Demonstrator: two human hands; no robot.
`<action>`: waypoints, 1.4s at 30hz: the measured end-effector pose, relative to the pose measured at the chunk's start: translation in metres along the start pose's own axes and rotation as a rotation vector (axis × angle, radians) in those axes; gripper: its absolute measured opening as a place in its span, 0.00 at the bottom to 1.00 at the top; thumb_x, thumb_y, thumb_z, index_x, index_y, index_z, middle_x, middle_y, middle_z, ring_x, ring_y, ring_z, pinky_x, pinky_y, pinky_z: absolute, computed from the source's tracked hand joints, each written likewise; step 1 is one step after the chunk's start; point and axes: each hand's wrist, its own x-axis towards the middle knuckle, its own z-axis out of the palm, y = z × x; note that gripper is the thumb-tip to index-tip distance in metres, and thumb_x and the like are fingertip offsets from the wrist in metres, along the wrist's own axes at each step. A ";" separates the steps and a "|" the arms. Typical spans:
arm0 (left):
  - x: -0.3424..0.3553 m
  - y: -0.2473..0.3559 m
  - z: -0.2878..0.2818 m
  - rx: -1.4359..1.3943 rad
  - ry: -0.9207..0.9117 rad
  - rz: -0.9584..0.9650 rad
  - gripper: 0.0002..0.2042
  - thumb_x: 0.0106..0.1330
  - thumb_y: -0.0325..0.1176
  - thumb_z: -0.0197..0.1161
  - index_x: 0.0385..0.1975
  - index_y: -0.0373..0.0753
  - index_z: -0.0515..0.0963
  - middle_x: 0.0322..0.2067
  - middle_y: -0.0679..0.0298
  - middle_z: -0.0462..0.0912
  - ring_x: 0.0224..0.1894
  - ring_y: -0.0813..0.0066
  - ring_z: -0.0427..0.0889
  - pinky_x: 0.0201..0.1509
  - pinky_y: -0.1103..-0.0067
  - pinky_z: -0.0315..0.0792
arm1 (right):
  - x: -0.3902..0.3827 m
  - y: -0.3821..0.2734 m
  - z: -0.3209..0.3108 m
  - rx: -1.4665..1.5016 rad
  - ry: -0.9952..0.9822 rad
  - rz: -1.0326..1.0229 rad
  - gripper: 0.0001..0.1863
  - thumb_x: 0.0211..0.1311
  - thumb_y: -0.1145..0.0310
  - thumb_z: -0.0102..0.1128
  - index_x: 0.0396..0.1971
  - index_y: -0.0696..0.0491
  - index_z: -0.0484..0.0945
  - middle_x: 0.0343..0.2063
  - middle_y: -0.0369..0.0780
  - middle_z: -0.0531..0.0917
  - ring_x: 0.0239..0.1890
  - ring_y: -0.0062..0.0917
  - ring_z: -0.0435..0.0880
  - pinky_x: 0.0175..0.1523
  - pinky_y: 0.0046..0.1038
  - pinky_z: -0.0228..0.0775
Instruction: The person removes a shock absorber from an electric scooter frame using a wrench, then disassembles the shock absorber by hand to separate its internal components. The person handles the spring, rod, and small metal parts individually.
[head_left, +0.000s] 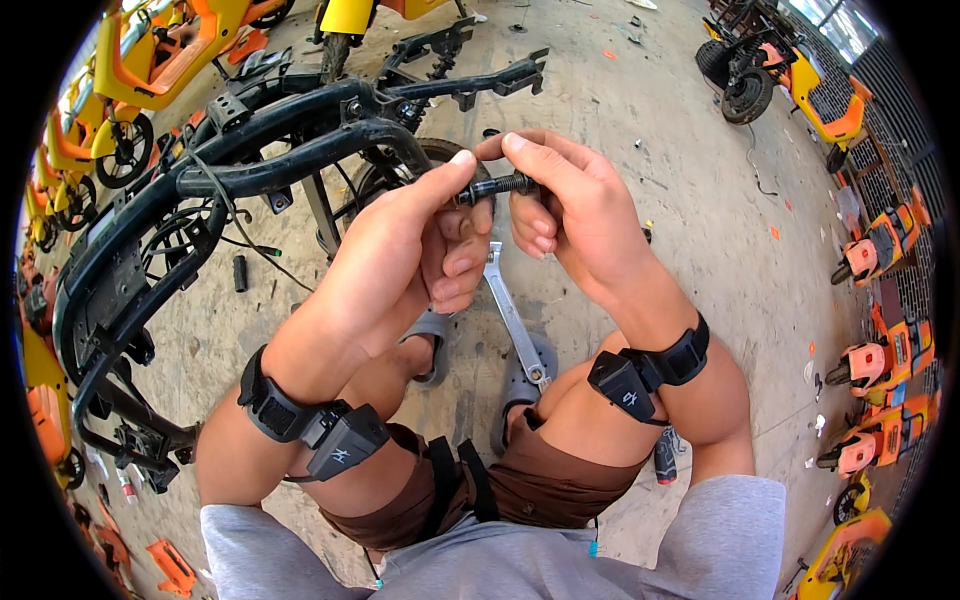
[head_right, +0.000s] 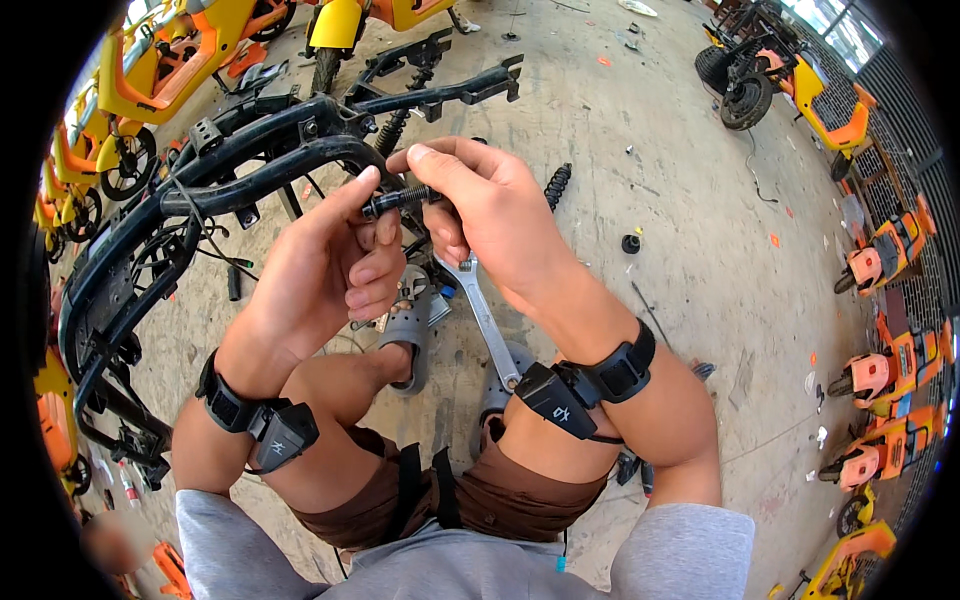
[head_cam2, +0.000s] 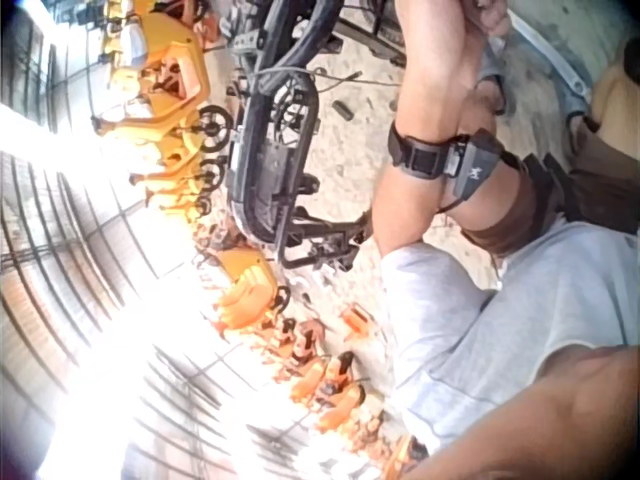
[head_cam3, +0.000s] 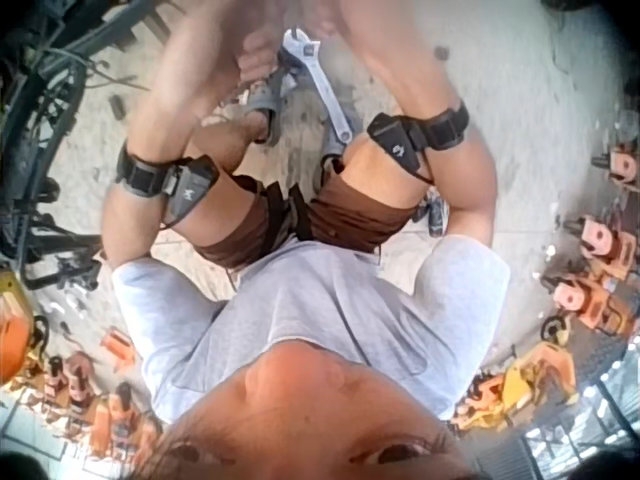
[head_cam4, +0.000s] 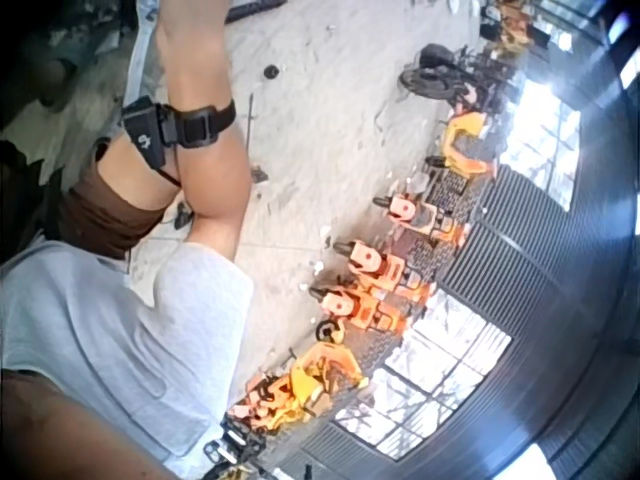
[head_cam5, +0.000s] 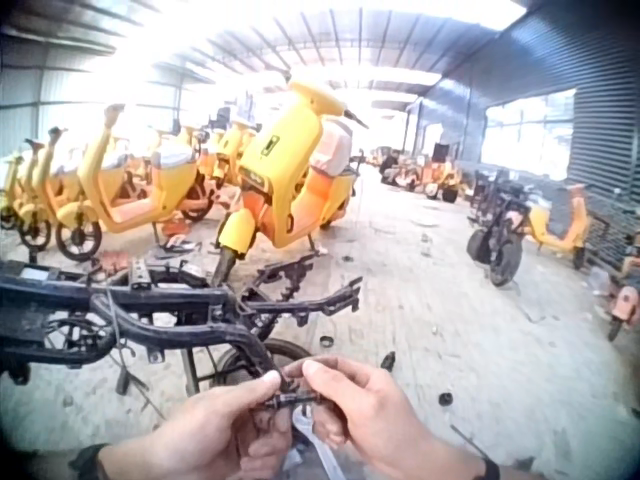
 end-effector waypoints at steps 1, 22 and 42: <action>-0.001 0.000 0.002 0.004 0.014 0.014 0.22 0.74 0.52 0.45 0.24 0.41 0.67 0.12 0.71 0.60 0.13 0.80 0.57 0.18 0.82 0.54 | -0.001 0.000 0.001 -0.003 0.010 -0.012 0.14 0.69 0.62 0.52 0.40 0.58 0.78 0.13 0.30 0.69 0.14 0.11 0.65 0.20 0.18 0.56; -0.006 0.006 -0.006 -0.204 -0.073 0.028 0.25 0.74 0.53 0.43 0.17 0.42 0.64 0.09 0.71 0.57 0.14 0.79 0.54 0.21 0.81 0.54 | -0.026 -0.011 0.022 0.022 0.007 -0.039 0.16 0.68 0.65 0.56 0.49 0.59 0.75 0.31 0.35 0.79 0.27 0.15 0.77 0.30 0.20 0.70; -0.006 0.002 -0.003 -0.118 -0.002 0.019 0.24 0.73 0.51 0.48 0.16 0.41 0.66 0.09 0.70 0.60 0.14 0.80 0.56 0.20 0.81 0.54 | -0.022 0.000 0.006 -0.065 -0.001 -0.028 0.19 0.65 0.64 0.60 0.50 0.60 0.75 0.32 0.39 0.81 0.24 0.15 0.76 0.26 0.18 0.67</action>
